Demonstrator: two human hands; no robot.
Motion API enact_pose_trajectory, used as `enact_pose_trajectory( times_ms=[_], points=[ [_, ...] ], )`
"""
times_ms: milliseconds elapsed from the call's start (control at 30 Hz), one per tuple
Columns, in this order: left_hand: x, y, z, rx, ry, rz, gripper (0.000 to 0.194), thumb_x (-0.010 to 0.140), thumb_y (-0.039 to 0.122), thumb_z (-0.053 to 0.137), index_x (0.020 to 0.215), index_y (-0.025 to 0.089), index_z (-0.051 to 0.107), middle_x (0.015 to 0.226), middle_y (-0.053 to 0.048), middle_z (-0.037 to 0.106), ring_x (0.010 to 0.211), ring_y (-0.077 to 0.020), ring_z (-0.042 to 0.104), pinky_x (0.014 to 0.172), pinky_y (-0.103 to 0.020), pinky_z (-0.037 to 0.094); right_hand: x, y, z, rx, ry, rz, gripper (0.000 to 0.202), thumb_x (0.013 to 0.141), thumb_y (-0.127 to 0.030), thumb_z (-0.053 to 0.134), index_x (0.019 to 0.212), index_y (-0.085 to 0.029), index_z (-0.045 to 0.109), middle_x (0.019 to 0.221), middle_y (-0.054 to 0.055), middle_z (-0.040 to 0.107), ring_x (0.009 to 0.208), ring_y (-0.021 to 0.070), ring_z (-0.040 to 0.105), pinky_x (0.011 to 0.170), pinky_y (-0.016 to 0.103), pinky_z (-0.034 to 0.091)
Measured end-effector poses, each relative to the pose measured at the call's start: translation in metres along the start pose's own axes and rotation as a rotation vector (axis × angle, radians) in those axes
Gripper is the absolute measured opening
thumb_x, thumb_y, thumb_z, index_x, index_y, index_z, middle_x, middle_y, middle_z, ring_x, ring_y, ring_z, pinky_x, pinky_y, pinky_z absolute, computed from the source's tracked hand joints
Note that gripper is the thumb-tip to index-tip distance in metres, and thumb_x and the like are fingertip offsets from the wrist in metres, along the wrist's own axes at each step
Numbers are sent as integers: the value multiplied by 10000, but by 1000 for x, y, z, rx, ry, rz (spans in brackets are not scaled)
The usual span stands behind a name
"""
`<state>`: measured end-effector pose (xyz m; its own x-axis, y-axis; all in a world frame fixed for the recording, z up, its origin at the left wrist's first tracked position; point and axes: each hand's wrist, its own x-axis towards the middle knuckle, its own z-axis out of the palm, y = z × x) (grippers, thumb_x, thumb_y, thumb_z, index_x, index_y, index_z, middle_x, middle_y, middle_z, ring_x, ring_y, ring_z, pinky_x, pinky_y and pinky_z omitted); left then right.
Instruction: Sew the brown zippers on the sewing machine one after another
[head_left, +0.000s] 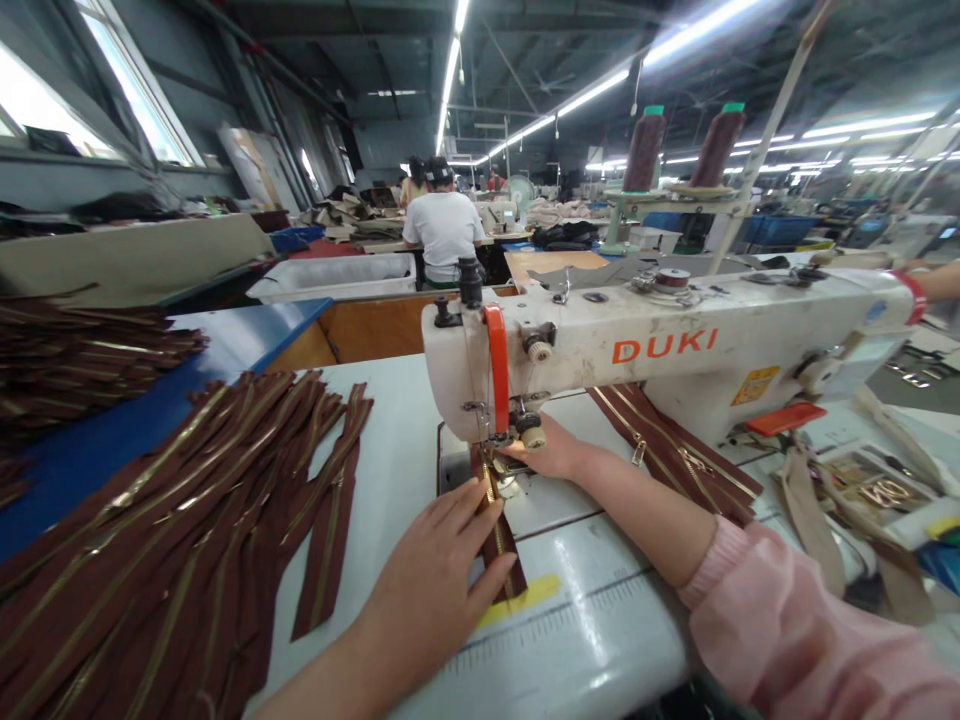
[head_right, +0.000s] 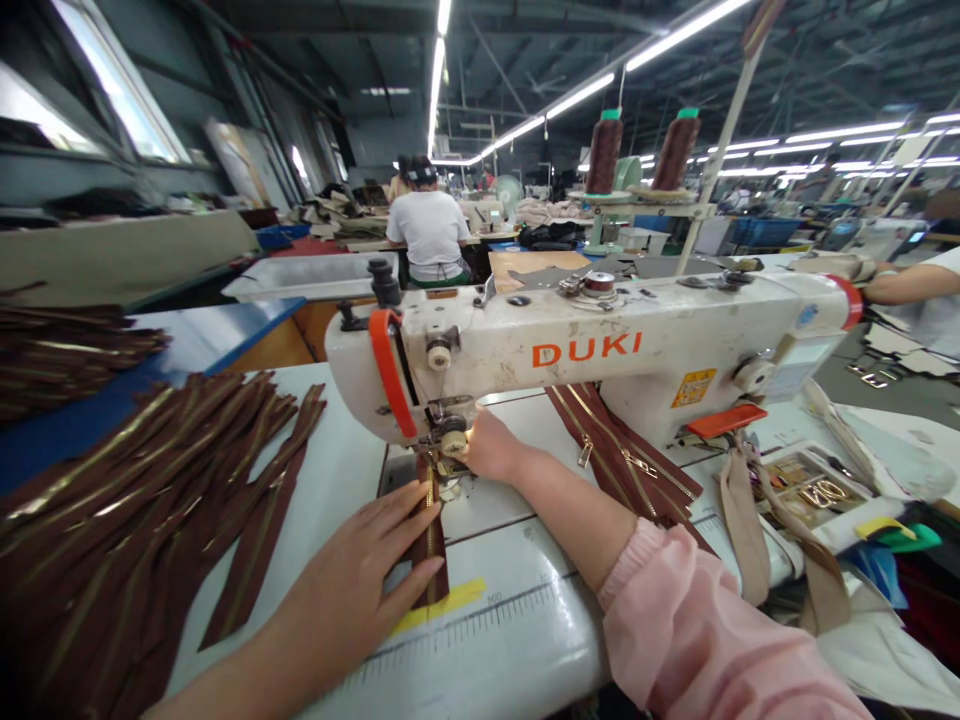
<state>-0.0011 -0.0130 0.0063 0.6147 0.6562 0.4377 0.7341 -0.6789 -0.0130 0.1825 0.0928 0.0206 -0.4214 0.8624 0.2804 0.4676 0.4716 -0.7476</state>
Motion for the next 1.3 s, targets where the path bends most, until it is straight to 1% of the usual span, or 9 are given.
enact_pose_trajectory(
  times_ms=[67,133,233,333,433,633,767,867,1300],
  points=[
    [-6,6,-3,-9,-3,7,377,892,408,504,1155,165,622,1221,-131,637,1113,-275,601,930,-433,519,-9,-3,-2,-78,42,2,84,784,-143,616,806,-176,690,850,40,711,885,218,624,822,305,477],
    [-10,10,-4,-7,-9,5,370,894,400,506,1155,165,624,1214,-122,644,1100,-266,610,932,-423,518,-22,-5,-3,-196,137,9,100,798,-111,590,760,-164,666,844,60,687,869,215,603,806,313,464],
    [-11,13,-5,8,-10,5,359,896,374,508,1156,155,626,1201,-117,653,1085,-264,618,927,-424,519,-48,-8,-1,-293,252,-49,119,836,-105,568,755,-152,640,828,69,643,854,200,567,788,315,448],
    [-11,15,-5,0,3,1,343,900,359,500,1152,163,628,1196,-110,658,1088,-255,616,936,-416,511,-74,-12,3,-257,244,-126,142,854,-80,540,819,-163,650,825,56,630,857,189,549,776,306,447],
    [-12,15,-4,8,5,0,346,906,360,487,1144,152,628,1184,-113,663,1080,-252,620,931,-415,512,-89,-15,8,-248,209,-174,170,856,-69,528,856,-168,666,843,59,638,870,196,538,788,322,449],
    [-13,11,0,19,11,-27,361,917,359,465,1178,149,602,1206,-117,649,1100,-246,611,944,-408,508,-87,-22,14,-301,145,-241,166,864,-98,550,895,-180,691,872,64,638,868,201,534,782,326,458],
    [-2,1,6,6,15,-75,363,927,307,441,1182,90,581,1211,-156,635,1126,-261,593,956,-437,503,-82,-27,16,-396,62,-224,150,870,-122,561,949,-160,682,896,72,637,888,212,522,817,341,464],
    [7,-4,7,-6,-14,-84,345,927,285,444,1185,96,572,1210,-148,633,1135,-249,585,975,-430,489,-79,-29,17,-432,18,-208,162,884,-136,552,992,-156,670,927,72,632,913,210,516,844,343,462],
    [10,-4,6,1,-9,-62,296,916,262,449,1135,133,602,1162,-125,652,1090,-244,602,943,-421,508,-79,-27,19,-585,-30,-278,219,949,-171,454,910,-139,668,853,78,608,864,208,500,802,343,449]
  ],
)
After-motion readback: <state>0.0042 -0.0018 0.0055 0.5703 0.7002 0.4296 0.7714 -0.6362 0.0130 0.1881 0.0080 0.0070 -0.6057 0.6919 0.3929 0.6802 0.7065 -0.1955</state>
